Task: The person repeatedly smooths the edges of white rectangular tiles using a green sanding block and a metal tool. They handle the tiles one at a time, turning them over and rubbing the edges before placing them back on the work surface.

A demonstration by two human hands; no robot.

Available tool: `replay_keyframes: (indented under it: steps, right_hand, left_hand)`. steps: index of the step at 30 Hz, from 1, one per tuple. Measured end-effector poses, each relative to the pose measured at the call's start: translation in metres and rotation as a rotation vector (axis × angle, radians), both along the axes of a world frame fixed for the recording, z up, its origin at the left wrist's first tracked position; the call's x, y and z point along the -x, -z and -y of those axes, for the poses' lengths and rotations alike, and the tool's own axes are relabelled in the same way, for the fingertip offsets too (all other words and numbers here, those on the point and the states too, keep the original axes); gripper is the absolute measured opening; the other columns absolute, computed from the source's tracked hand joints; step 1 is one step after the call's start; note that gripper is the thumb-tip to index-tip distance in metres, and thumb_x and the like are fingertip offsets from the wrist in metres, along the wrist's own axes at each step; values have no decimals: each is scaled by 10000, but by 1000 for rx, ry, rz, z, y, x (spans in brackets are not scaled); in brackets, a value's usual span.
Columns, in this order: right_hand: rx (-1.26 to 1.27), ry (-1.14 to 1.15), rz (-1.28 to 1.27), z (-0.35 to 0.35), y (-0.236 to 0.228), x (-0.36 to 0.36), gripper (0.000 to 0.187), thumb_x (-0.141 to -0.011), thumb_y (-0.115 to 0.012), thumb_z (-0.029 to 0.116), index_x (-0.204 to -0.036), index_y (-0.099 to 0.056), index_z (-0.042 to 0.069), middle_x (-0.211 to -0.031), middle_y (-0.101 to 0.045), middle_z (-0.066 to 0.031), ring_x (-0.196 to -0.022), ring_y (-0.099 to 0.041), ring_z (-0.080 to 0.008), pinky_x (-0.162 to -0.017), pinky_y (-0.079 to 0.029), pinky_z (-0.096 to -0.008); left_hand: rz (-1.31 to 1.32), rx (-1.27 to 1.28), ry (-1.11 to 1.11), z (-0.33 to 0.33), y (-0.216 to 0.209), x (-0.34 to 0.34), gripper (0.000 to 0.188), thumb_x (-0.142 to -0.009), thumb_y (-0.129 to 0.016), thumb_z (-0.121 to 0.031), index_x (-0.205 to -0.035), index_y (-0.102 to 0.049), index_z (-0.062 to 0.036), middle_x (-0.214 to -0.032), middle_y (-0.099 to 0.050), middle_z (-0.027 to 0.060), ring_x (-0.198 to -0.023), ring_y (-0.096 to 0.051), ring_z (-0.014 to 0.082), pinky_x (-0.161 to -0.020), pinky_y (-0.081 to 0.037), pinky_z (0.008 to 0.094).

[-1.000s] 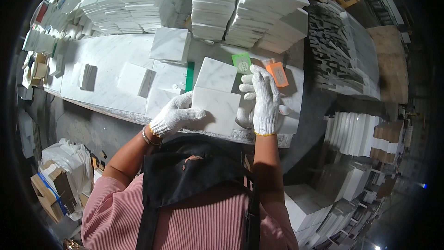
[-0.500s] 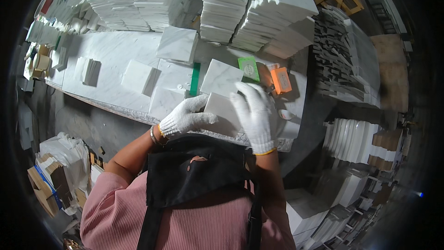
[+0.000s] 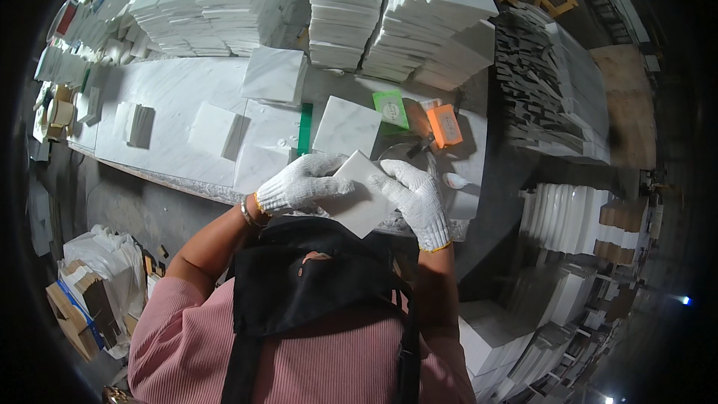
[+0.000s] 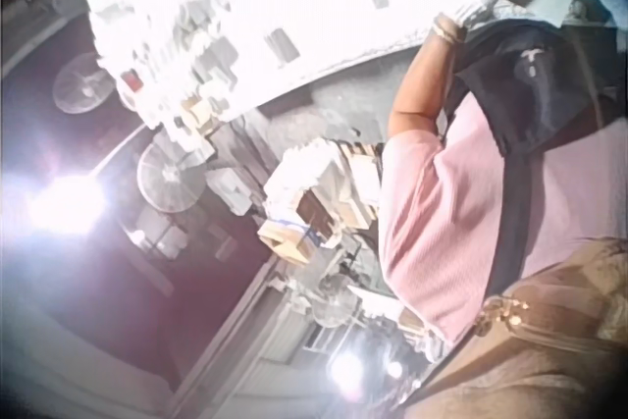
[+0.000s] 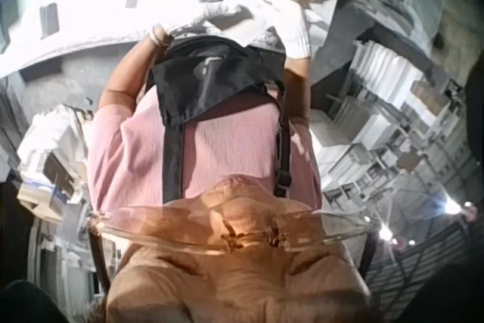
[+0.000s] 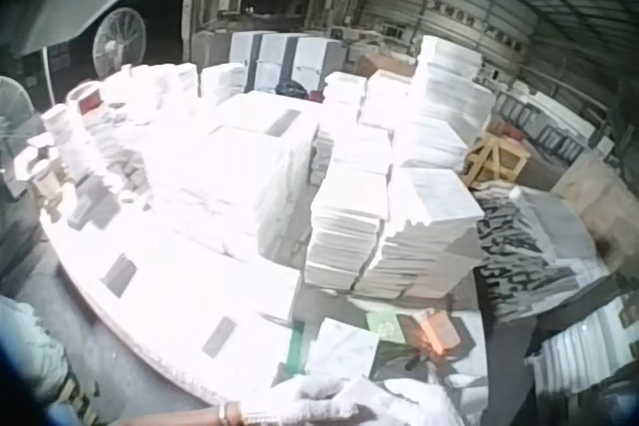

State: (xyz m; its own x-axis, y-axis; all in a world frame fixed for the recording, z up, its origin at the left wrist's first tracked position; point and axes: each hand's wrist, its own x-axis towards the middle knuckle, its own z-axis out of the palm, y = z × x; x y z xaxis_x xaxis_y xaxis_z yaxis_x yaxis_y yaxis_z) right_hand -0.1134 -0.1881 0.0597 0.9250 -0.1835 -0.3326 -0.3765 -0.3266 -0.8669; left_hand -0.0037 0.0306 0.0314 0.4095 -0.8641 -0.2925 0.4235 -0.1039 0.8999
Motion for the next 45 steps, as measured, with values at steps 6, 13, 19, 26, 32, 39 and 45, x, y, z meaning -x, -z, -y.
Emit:
replay_keyframes:
  steps: [6, 13, 19, 26, 32, 39, 45]
  right_hand:
    - [-153, 340, 107, -1, 1, 21, 266, -904, -690, 113, -1073, -650, -88, -946, -666, -51, -881, -582, -95, -804, -470, -245]
    - [-148, 484, 210, -4, -9, 39, 212, -916, -670, 95, -1062, -648, -58, -948, -658, -42, -879, -562, -88, -810, -468, -247]
    - [-216, 575, 275, -17, 5, 51, 224, -920, -670, 92, -1105, -650, -33, -958, -663, -49, -898, -574, -88, -820, -486, -256]
    - [-71, 544, 263, -28, 21, 71, 271, -867, -768, 149, -1071, -678, -6, -878, -677, -34, -802, -596, -83, -734, -504, -251]
    - [-31, 540, 263, -34, 21, 78, 256, -864, -763, 122, -1073, -697, -10, -953, -715, -76, -847, -628, -119, -783, -513, -290]
    - [8, 542, 254, -36, 23, 80, 252, -866, -761, 124, -1077, -701, 0, -950, -716, -79, -840, -631, -124, -779, -511, -293]
    - [-113, 607, 194, -41, 19, 79, 162, -882, -748, 122, -970, -670, 10, -851, -661, -32, -750, -569, -64, -657, -483, -242]
  left_hand:
    - [-51, -48, -26, -11, 12, 2, 384, -966, -651, -242, -1281, -601, -29, -996, -704, 55, -824, -633, 93, -690, -537, 238]
    - [-149, -127, -75, -15, 6, 14, 373, -987, -619, -281, -1258, -607, -26, -980, -695, 31, -859, -629, 91, -739, -531, 238]
    - [-61, 101, -89, 6, 16, 30, 473, -929, -716, -244, -1314, -572, -10, -1197, -648, 43, -1040, -582, 98, -882, -494, 264]
    - [-42, 88, -87, 14, 25, 32, 344, -945, -694, -176, -1238, -633, -9, -1076, -699, 17, -955, -584, 68, -858, -498, 255]
    - [118, 65, -70, 13, 26, 33, 292, -928, -688, -127, -1190, -652, -4, -1018, -711, 25, -909, -585, 76, -826, -508, 268]
    - [155, 38, -78, 11, 25, 34, 286, -925, -692, -128, -1178, -657, -1, -995, -705, 22, -905, -583, 78, -822, -510, 273]
    - [-6, 37, -82, 10, 20, 36, 305, -942, -683, -161, -1200, -647, -4, -1040, -689, 19, -928, -578, 80, -837, -501, 269]
